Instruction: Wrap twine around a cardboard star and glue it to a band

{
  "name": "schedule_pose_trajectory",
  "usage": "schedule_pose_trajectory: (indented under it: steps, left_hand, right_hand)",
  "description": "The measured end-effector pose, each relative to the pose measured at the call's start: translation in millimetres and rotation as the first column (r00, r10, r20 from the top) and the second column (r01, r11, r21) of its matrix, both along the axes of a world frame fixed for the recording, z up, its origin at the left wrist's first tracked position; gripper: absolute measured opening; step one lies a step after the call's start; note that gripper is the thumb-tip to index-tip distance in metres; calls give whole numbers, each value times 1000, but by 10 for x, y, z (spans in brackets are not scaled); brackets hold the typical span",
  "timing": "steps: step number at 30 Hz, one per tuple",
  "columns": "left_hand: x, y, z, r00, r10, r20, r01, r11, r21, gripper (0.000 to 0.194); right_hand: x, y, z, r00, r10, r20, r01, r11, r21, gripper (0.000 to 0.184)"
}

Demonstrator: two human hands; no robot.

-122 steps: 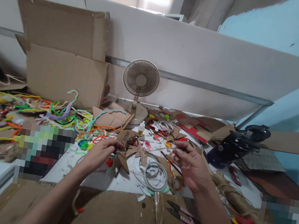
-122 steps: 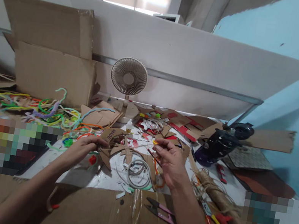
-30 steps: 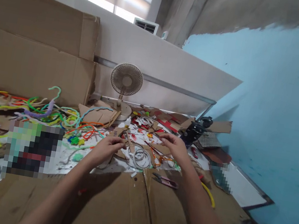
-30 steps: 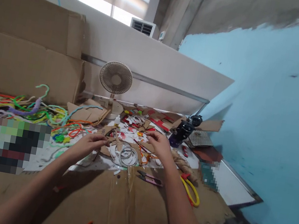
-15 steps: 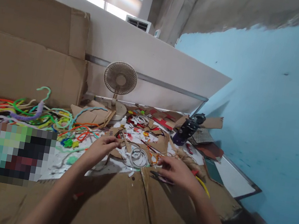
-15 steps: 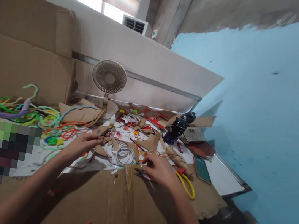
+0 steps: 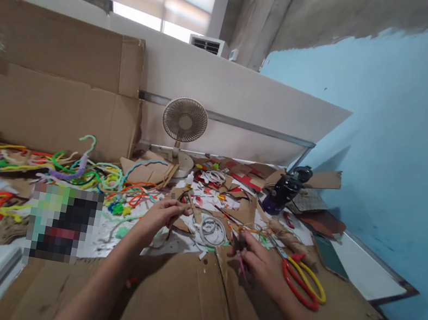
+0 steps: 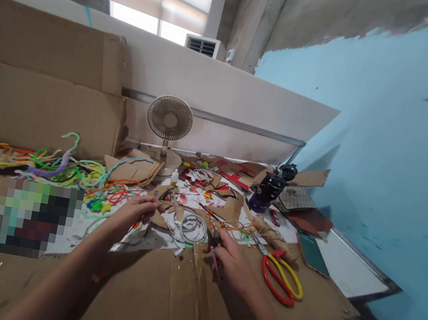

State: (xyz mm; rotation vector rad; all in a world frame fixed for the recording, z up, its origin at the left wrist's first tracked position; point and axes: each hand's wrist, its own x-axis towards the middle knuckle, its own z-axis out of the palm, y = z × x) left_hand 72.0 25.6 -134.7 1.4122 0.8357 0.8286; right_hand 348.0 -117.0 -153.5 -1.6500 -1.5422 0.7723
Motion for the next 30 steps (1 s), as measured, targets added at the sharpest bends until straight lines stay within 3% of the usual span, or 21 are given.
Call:
schedule_pose_trajectory:
  steps: [2, 6, 11, 19, 30]
  left_hand:
    - [6, 1, -9, 1000, -5, -1, 5, 1000, 0, 35]
    - [16, -7, -18, 999, -12, -32, 12, 1000, -3, 32]
    - [4, -25, 11, 999, -23, -23, 24, 999, 32, 34]
    - [29, -86, 63, 997, -66, -34, 68, 997, 38, 32]
    - [66, -51, 46, 973, -189, -136, 194, 981, 27, 32]
  right_hand:
    - [-198, 69, 34, 968, 49, -244, -68, 995, -67, 26]
    - [-605, 235, -12, 857, -4, -515, -65, 991, -116, 30]
    - [-815, 476, -84, 859, 98, -502, -163, 983, -86, 45]
    - [-904, 634, -99, 826, 46, -561, -79, 996, -34, 66]
    - [-970, 686, -57, 745, 11, -667, -10, 1000, 5, 51]
